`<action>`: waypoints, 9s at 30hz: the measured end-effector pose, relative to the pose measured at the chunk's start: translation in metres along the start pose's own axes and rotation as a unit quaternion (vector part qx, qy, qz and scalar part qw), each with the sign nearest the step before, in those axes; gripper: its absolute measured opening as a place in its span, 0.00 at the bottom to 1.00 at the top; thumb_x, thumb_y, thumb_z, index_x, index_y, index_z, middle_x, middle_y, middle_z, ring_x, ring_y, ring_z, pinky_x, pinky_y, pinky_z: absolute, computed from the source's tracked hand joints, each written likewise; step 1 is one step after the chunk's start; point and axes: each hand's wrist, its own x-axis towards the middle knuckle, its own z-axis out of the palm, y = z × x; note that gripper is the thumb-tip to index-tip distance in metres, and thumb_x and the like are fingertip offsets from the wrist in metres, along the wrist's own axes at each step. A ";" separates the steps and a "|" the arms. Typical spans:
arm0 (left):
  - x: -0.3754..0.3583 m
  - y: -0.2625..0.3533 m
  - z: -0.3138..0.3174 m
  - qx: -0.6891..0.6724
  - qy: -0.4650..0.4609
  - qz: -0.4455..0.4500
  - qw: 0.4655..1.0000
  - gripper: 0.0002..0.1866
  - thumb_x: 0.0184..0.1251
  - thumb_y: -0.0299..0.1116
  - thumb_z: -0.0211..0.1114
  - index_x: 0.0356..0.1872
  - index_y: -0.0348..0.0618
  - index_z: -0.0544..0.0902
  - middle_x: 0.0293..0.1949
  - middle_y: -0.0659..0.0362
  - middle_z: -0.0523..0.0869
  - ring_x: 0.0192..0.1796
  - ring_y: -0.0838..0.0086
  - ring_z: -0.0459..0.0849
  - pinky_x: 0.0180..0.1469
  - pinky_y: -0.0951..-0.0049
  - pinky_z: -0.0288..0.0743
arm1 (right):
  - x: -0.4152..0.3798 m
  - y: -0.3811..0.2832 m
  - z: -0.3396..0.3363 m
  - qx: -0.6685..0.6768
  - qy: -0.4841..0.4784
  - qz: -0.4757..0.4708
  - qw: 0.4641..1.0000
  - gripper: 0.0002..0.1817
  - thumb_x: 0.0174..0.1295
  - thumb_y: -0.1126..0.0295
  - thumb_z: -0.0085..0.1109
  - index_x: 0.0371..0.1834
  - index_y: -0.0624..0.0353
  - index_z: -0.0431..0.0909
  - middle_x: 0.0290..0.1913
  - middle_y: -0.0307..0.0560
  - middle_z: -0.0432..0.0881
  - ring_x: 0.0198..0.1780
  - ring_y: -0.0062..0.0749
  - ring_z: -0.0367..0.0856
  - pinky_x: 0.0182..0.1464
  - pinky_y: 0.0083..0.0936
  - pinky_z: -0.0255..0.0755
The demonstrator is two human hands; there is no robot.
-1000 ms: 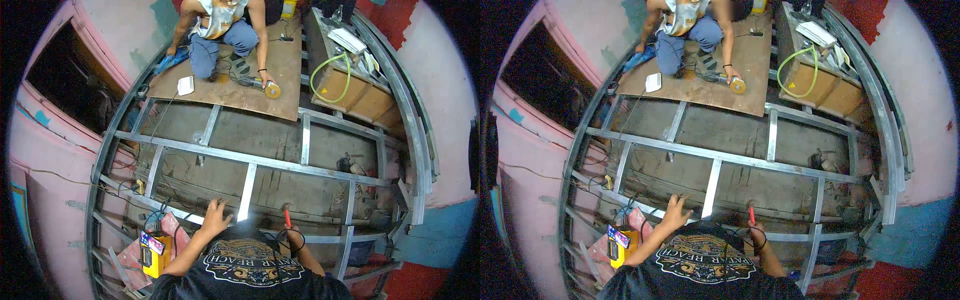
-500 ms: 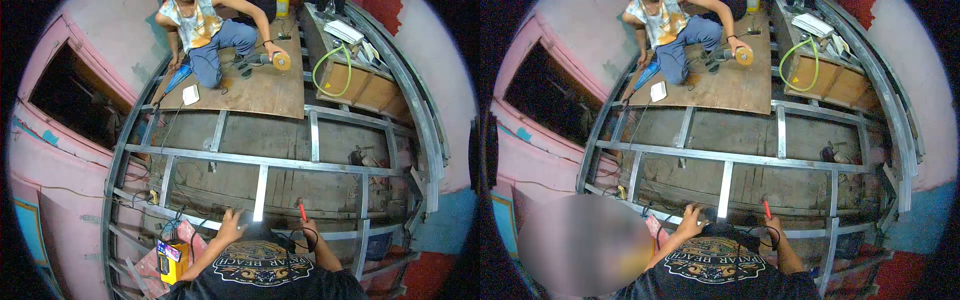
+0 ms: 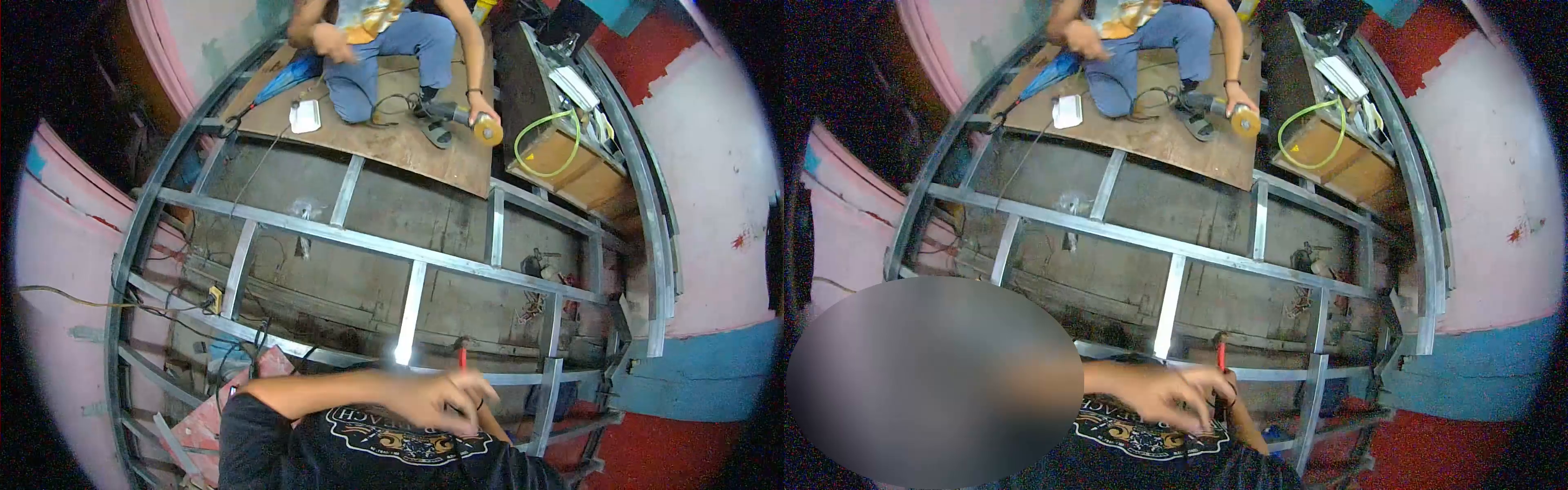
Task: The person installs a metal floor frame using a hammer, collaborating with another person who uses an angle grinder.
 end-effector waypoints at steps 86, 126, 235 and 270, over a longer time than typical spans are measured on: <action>0.108 -0.002 0.018 -0.040 -0.206 -0.007 0.978 0.10 0.84 0.34 0.69 0.45 0.37 0.86 0.72 0.44 0.75 0.79 0.48 0.71 0.81 0.48 0.66 | 0.041 -0.027 -0.019 -0.154 -0.009 -0.205 0.966 0.27 0.81 0.44 0.61 0.40 0.61 0.85 0.23 0.50 0.85 0.22 0.43 0.83 0.27 0.45 0.76; 0.026 -0.067 -0.012 0.005 0.185 -0.201 0.962 0.13 0.87 0.34 0.65 0.64 0.42 0.87 0.70 0.53 0.83 0.70 0.67 0.82 0.68 0.66 0.76 | 0.059 0.055 -0.005 -0.244 -0.028 -0.256 0.935 0.29 0.80 0.42 0.59 0.36 0.59 0.85 0.23 0.52 0.85 0.24 0.47 0.84 0.30 0.48 0.77; 0.127 -0.361 -0.466 -0.088 0.709 -0.206 0.669 0.24 0.76 0.42 0.76 0.67 0.48 0.80 0.47 0.63 0.89 0.41 0.72 0.87 0.40 0.69 0.81 | 0.093 0.048 -0.069 0.204 -0.054 0.067 0.975 0.18 0.78 0.52 0.68 0.44 0.59 0.84 0.23 0.37 0.78 0.17 0.29 0.76 0.18 0.32 0.71; 0.014 -0.452 -0.311 0.291 0.523 -0.354 0.719 0.22 0.71 0.37 0.80 0.59 0.35 0.90 0.52 0.50 0.92 0.51 0.67 0.91 0.53 0.62 0.86 | 0.151 -0.045 -0.055 -0.142 0.055 -0.051 0.987 0.21 0.80 0.52 0.68 0.52 0.64 0.85 0.32 0.51 0.91 0.36 0.37 0.92 0.38 0.37 0.81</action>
